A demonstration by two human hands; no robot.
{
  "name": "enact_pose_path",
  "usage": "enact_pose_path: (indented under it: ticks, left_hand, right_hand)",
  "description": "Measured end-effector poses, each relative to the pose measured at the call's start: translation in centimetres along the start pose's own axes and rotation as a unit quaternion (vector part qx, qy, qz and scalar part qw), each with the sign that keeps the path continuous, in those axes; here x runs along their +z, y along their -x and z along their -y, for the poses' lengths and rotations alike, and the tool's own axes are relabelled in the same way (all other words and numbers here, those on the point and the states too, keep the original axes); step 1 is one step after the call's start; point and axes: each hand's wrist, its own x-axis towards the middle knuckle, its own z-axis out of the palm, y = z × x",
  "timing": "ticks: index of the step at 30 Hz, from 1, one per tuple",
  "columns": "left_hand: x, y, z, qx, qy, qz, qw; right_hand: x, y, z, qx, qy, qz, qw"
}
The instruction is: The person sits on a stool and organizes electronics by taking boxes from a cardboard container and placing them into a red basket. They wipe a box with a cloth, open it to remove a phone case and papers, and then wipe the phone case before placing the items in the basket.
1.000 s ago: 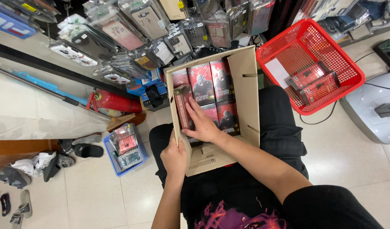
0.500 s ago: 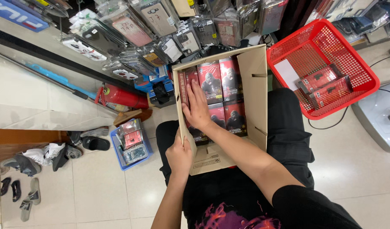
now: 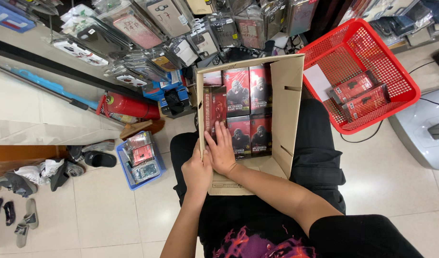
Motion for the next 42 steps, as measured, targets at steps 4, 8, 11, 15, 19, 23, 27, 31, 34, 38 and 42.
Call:
enact_pose_path:
  ticks: [4,8,11,15,19,23,27,31,34,38,42]
  left_hand:
    - [0.3,-0.1,1.0,0.000,0.014,0.007,1.000]
    - [0.6,0.6,2.4,-0.018,-0.008,0.009,1.000]
    - [0.8,0.4,2.9,-0.017,0.007,0.000,1.000]
    - [-0.1,0.5,2.1,-0.009,0.016,0.002,1.000]
    - [-0.4,0.2,2.1,-0.006,0.022,0.002,1.000]
    - [-0.4,0.5,2.9,-0.009,0.051,0.012,0.999]
    - [0.1,0.3,3.2,-0.005,0.065,0.006,0.998]
    - [1.0,0.2,3.5,0.011,0.038,0.004,0.999]
    - [0.7,0.1,3.4,0.020,0.032,0.012,0.999]
    - [0.5,0.1,3.6,0.008,0.039,0.012,0.999]
    - [0.1,0.1,3.0,0.002,0.047,0.017,0.999]
  right_hand:
    - [0.7,-2.1,-2.1,-0.009,0.004,-0.023,1.000]
    - [1.6,-4.4,-4.6,-0.057,-0.049,-0.045,0.996]
    - [1.8,-5.4,-5.9,-0.089,-0.055,-0.044,0.994]
    - [1.5,-5.6,-7.2,-0.121,0.009,-0.046,0.992]
    - [0.1,-7.1,-6.9,-0.158,0.123,-0.059,0.978]
    - [-2.9,-9.3,-5.2,-0.254,0.158,-0.061,0.952]
    - [-4.1,-10.4,-5.4,-0.309,0.180,-0.023,0.934]
    - [-4.5,-9.7,-7.5,-0.304,0.197,0.080,0.929]
    - [-4.9,-10.1,-7.5,-0.310,0.175,0.137,0.924]
    - [-4.5,-9.9,-7.4,-0.299,0.186,0.153,0.923]
    - [-5.1,-10.1,-7.0,-0.288,0.178,0.175,0.924]
